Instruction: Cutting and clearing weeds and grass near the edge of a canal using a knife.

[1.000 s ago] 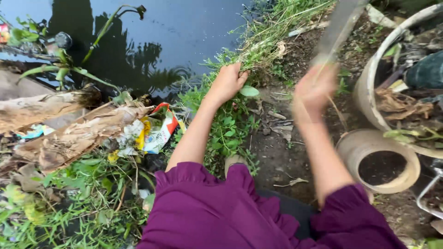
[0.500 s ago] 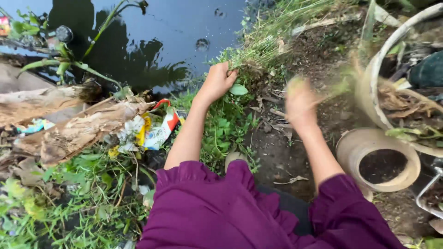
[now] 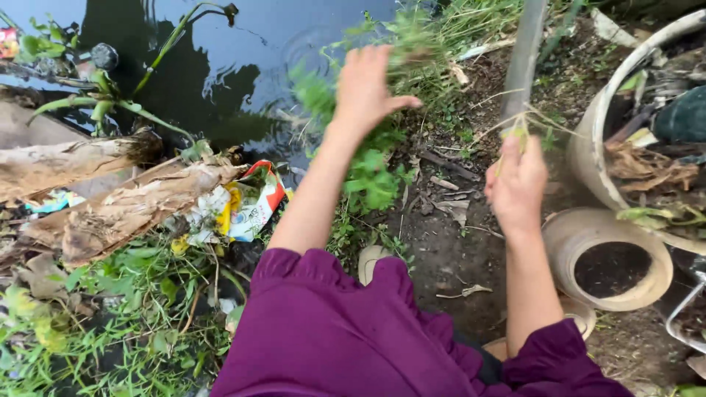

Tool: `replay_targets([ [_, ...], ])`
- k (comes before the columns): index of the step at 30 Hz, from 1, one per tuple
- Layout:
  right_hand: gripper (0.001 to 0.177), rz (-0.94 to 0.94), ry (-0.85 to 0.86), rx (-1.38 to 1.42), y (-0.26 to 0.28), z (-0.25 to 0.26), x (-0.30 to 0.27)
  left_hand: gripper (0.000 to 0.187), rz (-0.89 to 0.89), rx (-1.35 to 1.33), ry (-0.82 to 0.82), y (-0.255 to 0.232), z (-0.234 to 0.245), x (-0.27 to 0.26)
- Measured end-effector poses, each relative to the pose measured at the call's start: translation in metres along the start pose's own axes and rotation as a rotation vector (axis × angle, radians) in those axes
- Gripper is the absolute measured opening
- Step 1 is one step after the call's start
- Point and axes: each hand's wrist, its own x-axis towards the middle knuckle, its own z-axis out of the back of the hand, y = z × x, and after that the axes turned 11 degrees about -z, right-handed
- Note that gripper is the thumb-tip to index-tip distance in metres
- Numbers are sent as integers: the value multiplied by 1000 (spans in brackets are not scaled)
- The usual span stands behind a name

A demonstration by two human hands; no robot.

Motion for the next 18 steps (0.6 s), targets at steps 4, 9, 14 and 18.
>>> replay_targets([
  [4, 34, -59, -59, -26, -18, -2, 1, 114, -151, 115, 42, -16, -58, 34],
  [9, 34, -85, -91, 9, -31, 5, 7, 126, -353, 118, -99, -14, -99, 43],
  [14, 35, -128, -89, -52, -48, 4, 12, 67, 46, -84, 370, 0, -85, 50],
  [18, 31, -92, -86, -91, -40, 2, 15, 36, -36, -115, 175, 62, -105, 38],
])
